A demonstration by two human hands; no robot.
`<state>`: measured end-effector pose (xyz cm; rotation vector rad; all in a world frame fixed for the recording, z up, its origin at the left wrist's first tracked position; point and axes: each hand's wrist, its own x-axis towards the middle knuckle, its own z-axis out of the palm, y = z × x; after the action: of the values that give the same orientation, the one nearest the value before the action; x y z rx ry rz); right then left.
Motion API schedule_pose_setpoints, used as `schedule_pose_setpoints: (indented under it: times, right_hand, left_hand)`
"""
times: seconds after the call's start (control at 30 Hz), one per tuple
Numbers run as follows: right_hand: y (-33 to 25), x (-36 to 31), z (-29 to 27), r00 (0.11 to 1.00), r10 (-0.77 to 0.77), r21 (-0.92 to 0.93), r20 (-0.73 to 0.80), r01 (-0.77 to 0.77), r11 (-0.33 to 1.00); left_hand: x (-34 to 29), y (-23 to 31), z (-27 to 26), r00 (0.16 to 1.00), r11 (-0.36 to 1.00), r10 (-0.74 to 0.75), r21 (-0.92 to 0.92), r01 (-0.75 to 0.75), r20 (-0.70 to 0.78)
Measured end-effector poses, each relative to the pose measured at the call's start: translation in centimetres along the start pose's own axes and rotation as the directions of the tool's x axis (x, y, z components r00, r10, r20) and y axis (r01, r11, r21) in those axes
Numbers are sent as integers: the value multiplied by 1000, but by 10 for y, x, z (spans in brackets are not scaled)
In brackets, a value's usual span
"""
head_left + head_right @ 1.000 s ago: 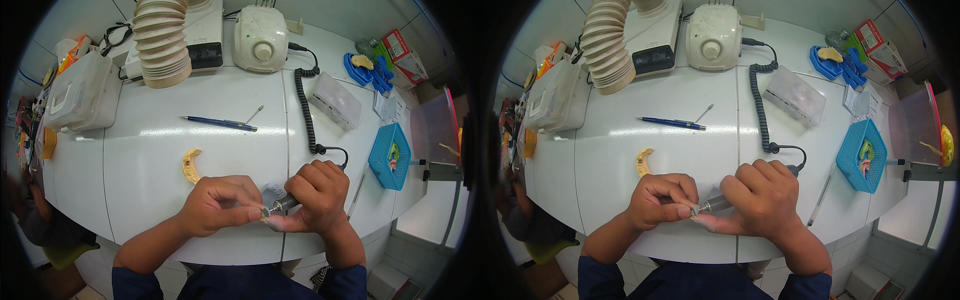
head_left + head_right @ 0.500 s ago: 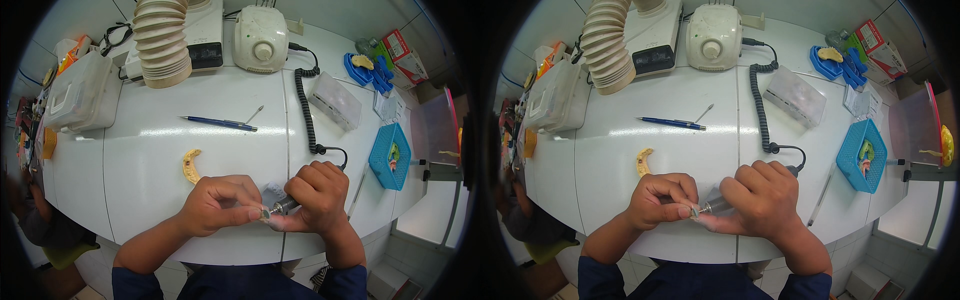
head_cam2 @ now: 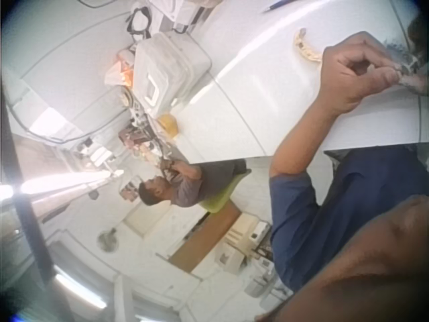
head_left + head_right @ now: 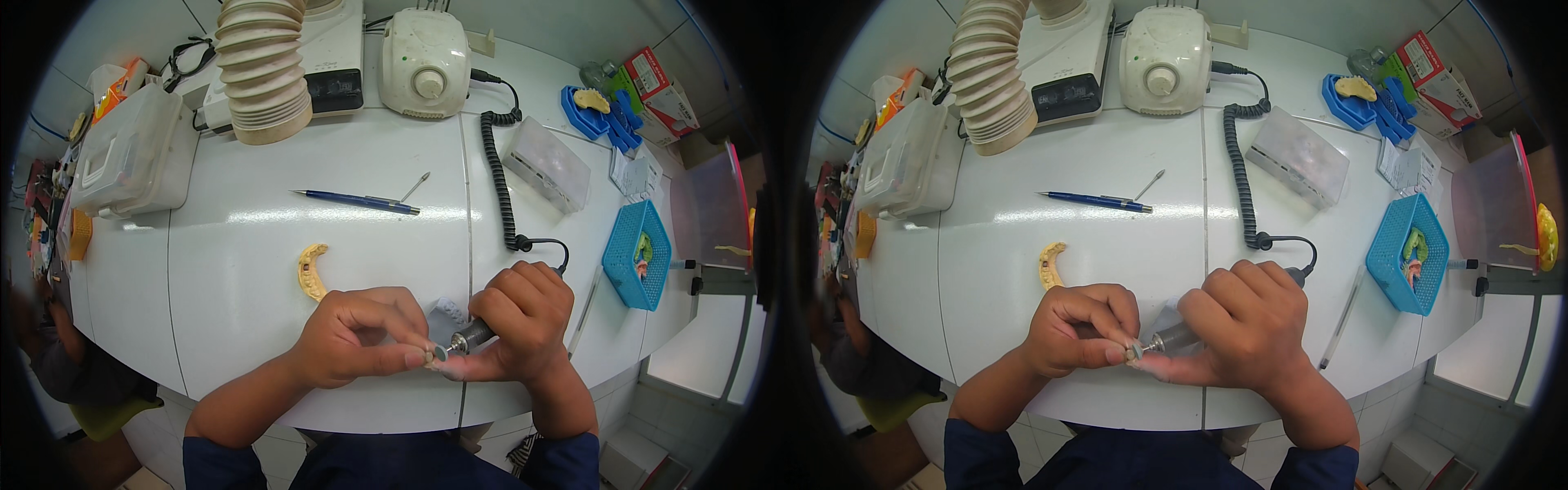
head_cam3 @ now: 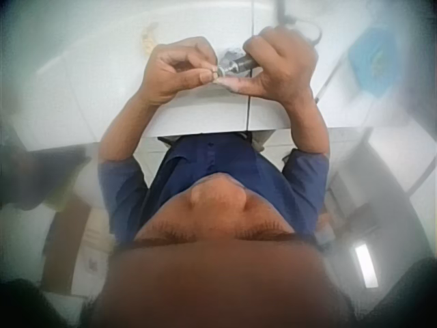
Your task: The person handles a dental prosthesis, separating the upper and lower halves. They then use a rotary tool to grind and shape a small component of the prosthesis before reassembling the parts.
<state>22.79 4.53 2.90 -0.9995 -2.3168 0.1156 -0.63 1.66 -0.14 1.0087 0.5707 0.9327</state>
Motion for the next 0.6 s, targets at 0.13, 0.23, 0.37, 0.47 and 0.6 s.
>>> schedule_pose_setpoints:
  times: [0.13,0.23,0.37,0.47,0.6]
  right_hand:
    - [-1,1,0,1000,-7,4,3,7,1000]
    - [-1,0,0,1000,-10,0,11,10,1000]
    - [-1,0,0,1000,-5,8,12,5,1000]
    - [-1,-1,1,1000,-6,5,27,6,1000]
    - [-1,-2,0,999,-2,-7,42,2,1000]
  left_hand:
    - [0,-1,-1,1000,1000,9,-2,-9,4]
    - [1,-1,0,1000,1000,5,-5,-5,4]
    - [0,0,0,1000,1000,-2,-1,2,2]
    - [0,0,0,1000,1000,-11,4,11,-2]
    - [1,0,0,1000,1000,-14,9,14,0]
